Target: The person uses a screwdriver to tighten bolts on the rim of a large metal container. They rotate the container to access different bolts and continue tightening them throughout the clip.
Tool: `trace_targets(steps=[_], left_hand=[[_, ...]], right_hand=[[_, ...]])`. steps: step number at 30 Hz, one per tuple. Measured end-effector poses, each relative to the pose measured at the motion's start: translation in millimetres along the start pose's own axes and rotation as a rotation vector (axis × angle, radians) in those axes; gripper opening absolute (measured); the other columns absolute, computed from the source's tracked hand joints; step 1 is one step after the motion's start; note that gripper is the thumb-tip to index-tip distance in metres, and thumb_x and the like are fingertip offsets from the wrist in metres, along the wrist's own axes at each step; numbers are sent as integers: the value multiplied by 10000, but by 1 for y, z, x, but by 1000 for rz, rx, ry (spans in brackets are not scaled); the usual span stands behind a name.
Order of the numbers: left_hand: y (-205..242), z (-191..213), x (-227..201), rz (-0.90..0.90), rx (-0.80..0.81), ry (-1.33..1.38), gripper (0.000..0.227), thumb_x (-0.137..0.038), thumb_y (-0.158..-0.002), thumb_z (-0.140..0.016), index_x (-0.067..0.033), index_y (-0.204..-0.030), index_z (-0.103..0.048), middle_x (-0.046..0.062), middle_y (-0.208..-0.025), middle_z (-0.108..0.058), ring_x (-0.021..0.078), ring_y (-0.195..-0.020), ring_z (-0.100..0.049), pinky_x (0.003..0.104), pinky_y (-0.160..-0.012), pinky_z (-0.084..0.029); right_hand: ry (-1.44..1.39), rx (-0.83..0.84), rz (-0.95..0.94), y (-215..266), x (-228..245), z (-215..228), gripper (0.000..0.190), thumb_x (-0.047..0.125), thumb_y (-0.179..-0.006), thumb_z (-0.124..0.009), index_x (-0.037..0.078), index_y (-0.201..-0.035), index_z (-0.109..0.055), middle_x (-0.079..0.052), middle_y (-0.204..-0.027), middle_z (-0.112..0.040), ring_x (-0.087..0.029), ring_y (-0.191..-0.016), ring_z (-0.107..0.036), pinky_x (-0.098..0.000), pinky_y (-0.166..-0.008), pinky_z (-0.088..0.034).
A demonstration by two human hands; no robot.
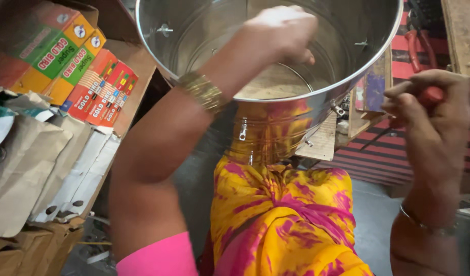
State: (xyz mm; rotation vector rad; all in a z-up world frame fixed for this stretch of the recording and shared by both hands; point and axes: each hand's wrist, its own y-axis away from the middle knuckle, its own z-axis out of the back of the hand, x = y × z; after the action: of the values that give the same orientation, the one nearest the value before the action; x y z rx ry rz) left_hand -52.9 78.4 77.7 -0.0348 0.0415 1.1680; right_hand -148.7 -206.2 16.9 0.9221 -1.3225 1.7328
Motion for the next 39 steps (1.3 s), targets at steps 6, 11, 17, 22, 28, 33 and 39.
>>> trace_targets(steps=[6, 11, 17, 22, 28, 33, 39], left_hand=[[-68, -31, -42, -80, 582, -25, 279, -339, -892, -725, -171, -1114, -732, 38, -1091, -758, 193, -979, -732, 387, -825, -576], [-74, -67, -47, -152, 771, 309, 336, -274, -903, -669, -214, -1233, -686, -2, -1113, -761, 157, -967, -753, 371, -796, -617], [-72, -72, -45, -183, 698, 391, 292, -233, -883, -739, -109, -1148, -748, 60, -1008, -773, 184, -873, -750, 337, -741, -633], [-65, -63, -47, -170, 706, 391, 276, -205, -859, -719, -135, -1123, -754, 11, -967, -785, 148, -814, -770, 325, -711, -645], [-64, -62, -55, -276, 622, 183, 245, -178, -864, -731, -112, -1097, -764, 43, -931, -781, 174, -807, -746, 363, -670, -588], [-63, -62, -56, -278, 647, 183, 207, -171, -868, -712, -119, -1063, -762, 51, -880, -785, 162, -771, -759, 360, -661, -591], [-63, -65, -56, -290, 650, 198, 200, -153, -861, -702, -126, -1051, -759, 44, -868, -787, 164, -770, -764, 363, -654, -577]], right_hand=[[-165, -115, 91, 37, 3, 29, 81, 18, -1188, -508, 10, -1266, -488, -101, -1122, -666, -113, -911, -662, -211, -774, -542], [-251, -190, 159, 54, -7, 39, 70, 22, -1194, -505, 10, -1261, -491, -105, -1119, -661, -119, -913, -661, -220, -784, -548], [-299, -204, 179, 51, -17, 30, 58, 28, -1200, -502, 9, -1254, -493, -110, -1114, -654, -127, -915, -660, -230, -797, -555], [-301, -174, 149, 34, -19, 20, 49, 32, -1205, -499, 9, -1248, -496, -114, -1111, -648, -133, -917, -660, -239, -807, -561], [-300, -109, 120, 14, -15, 9, 42, 38, -1211, -496, 8, -1242, -498, -119, -1107, -641, -141, -920, -659, -249, -819, -568], [-298, -79, 116, 4, -13, 7, 40, 42, -1217, -493, 8, -1236, -500, -123, -1103, -636, -148, -922, -658, -258, -830, -573], [-279, -18, 117, -6, -5, 1, 43, 48, -1223, -490, 7, -1229, -503, -128, -1099, -629, -155, -924, -657, -268, -842, -581]])
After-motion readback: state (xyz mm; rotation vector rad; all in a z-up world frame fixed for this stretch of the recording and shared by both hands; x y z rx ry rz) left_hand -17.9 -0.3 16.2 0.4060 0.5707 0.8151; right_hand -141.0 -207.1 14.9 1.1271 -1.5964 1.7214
